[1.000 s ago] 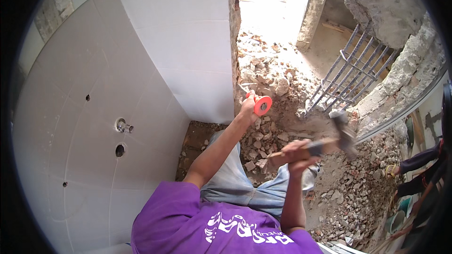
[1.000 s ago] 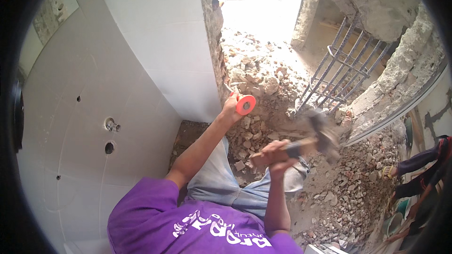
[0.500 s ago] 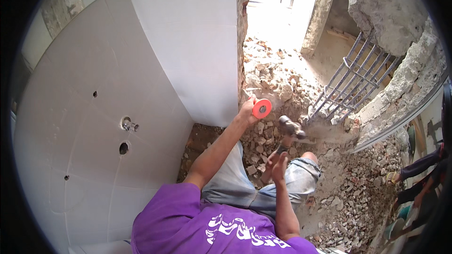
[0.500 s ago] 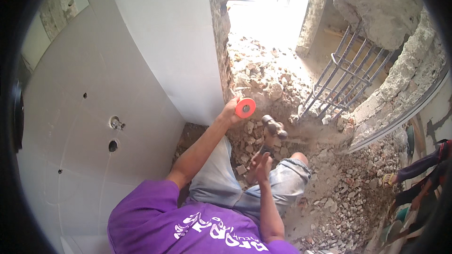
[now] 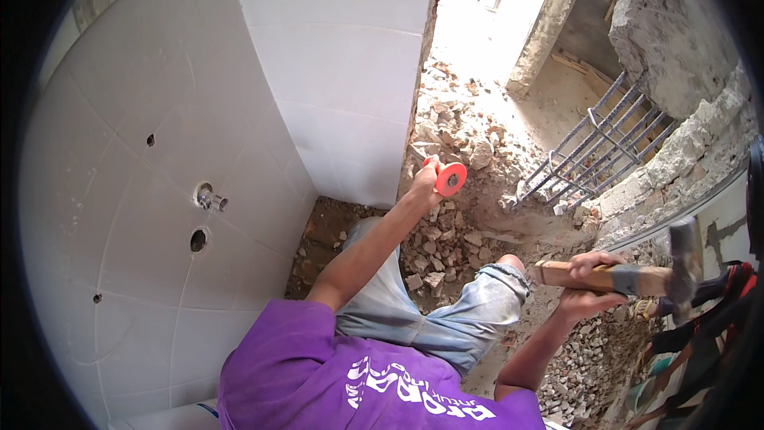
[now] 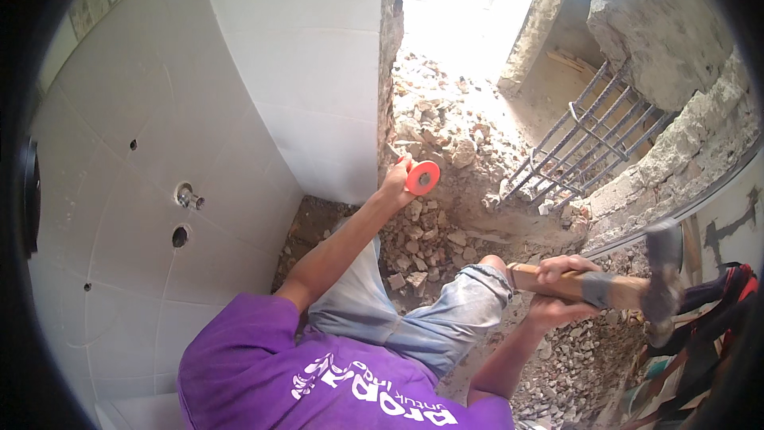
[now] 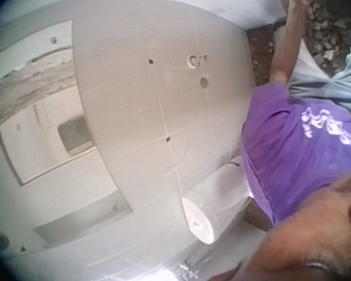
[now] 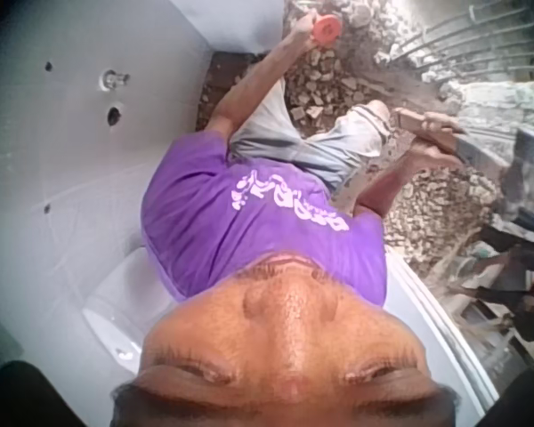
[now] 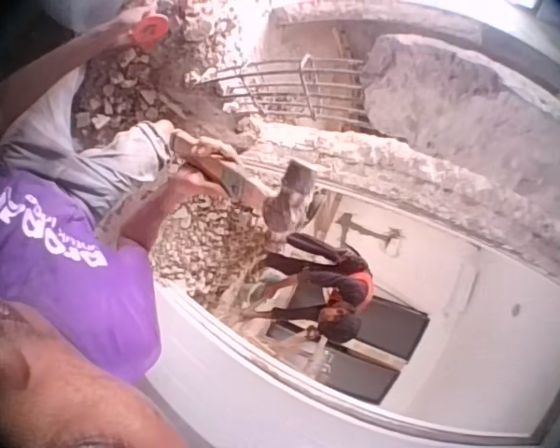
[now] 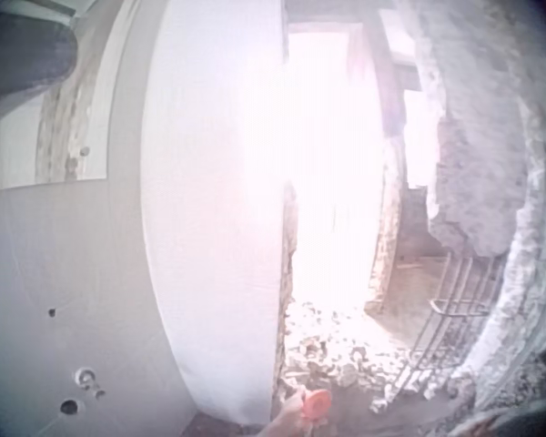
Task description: The person sits on the floor and uses a hammer and chisel to break apart a wall section. They repeatedly strike the chisel against the wall to remove debris and expose the underlying structure.
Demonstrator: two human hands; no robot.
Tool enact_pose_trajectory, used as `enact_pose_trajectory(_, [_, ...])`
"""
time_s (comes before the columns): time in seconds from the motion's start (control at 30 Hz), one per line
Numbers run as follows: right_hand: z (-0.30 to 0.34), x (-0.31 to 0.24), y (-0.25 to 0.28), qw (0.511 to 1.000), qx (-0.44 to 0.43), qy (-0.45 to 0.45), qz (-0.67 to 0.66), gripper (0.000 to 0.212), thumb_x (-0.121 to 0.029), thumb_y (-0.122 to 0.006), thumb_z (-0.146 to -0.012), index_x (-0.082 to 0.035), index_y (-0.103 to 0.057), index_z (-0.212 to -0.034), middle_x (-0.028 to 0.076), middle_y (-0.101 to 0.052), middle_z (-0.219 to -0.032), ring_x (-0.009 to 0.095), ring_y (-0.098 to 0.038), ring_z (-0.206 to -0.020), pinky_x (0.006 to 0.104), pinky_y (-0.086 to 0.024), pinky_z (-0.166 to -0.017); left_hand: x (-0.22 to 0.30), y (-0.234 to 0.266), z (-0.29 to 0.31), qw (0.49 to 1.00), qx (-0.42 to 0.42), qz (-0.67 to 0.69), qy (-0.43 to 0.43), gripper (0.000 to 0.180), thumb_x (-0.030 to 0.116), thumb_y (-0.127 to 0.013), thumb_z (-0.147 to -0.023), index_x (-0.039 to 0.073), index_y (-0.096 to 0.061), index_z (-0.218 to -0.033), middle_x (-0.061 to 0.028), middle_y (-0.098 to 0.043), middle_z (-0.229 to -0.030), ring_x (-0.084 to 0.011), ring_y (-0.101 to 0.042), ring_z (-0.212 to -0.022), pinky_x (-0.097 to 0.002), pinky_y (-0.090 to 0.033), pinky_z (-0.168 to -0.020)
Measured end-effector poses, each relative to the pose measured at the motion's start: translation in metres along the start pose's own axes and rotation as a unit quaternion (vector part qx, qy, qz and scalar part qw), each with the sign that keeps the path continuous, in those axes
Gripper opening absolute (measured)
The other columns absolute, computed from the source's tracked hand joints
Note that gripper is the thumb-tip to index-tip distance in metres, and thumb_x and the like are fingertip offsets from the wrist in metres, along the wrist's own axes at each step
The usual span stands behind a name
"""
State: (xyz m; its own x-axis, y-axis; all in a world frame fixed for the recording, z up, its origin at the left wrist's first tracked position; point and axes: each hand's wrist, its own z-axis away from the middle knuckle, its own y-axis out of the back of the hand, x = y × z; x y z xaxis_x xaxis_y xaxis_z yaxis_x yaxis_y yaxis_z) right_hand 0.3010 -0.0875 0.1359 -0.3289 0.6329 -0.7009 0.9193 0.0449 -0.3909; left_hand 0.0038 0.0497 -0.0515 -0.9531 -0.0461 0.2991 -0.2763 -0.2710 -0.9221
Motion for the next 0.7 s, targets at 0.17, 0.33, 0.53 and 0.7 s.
enact_pose_trajectory(0.17, [0.020,0.068,-0.051,0.984,0.002,0.147,-0.099,0.081,-0.083,-0.014,-0.077,-0.009,-0.045,-0.086,0.007,-0.051,-0.062,0.018,-0.057,-0.055,0.0355,-0.054,-0.052,-0.004,-0.013,-0.009,0.998,0.041,0.044,-0.010,0.024,0.026,-0.037,-0.101,0.013,-0.043,-0.081,0.0014,-0.045,-0.066,-0.0110,-0.046,-0.058,-0.0282,-0.048,-0.060])
enact_pose_trajectory(0.33, [0.144,0.218,-0.038,0.913,-0.102,-0.370,0.140,0.071,-0.072,-0.029,-0.086,-0.005,-0.049,-0.077,0.001,-0.047,-0.054,0.012,-0.046,-0.042,0.0268,-0.041,-0.043,0.012,-0.034,-0.006,0.999,0.031,0.030,0.028,0.031,0.034,-0.030,-0.101,0.013,-0.044,-0.083,-0.0017,-0.055,-0.078,-0.0157,-0.056,-0.071,-0.0365,-0.051,-0.071])
enact_pose_trajectory(0.53, [0.091,0.152,-0.012,0.967,-0.097,-0.237,0.012,0.070,-0.074,-0.031,-0.084,-0.006,-0.047,-0.093,0.004,-0.052,-0.068,0.013,-0.052,-0.055,0.0280,-0.045,-0.046,0.005,-0.012,-0.011,0.997,0.030,0.049,-0.052,0.032,0.029,-0.036,-0.101,0.015,-0.040,-0.072,0.0031,-0.044,-0.066,-0.0094,-0.047,-0.059,-0.0260,-0.047,-0.061])
enact_pose_trajectory(0.7, [0.009,0.047,-0.025,0.993,0.001,0.114,-0.001,0.086,-0.089,-0.018,-0.071,-0.011,-0.050,-0.090,0.004,-0.050,-0.070,0.015,-0.052,-0.061,0.0321,-0.048,-0.060,0.004,-0.057,0.024,0.987,0.125,0.101,-0.003,0.029,0.033,-0.037,-0.100,0.014,-0.041,-0.078,0.0024,-0.042,-0.066,-0.0094,-0.045,-0.056,-0.0272,-0.048,-0.058])
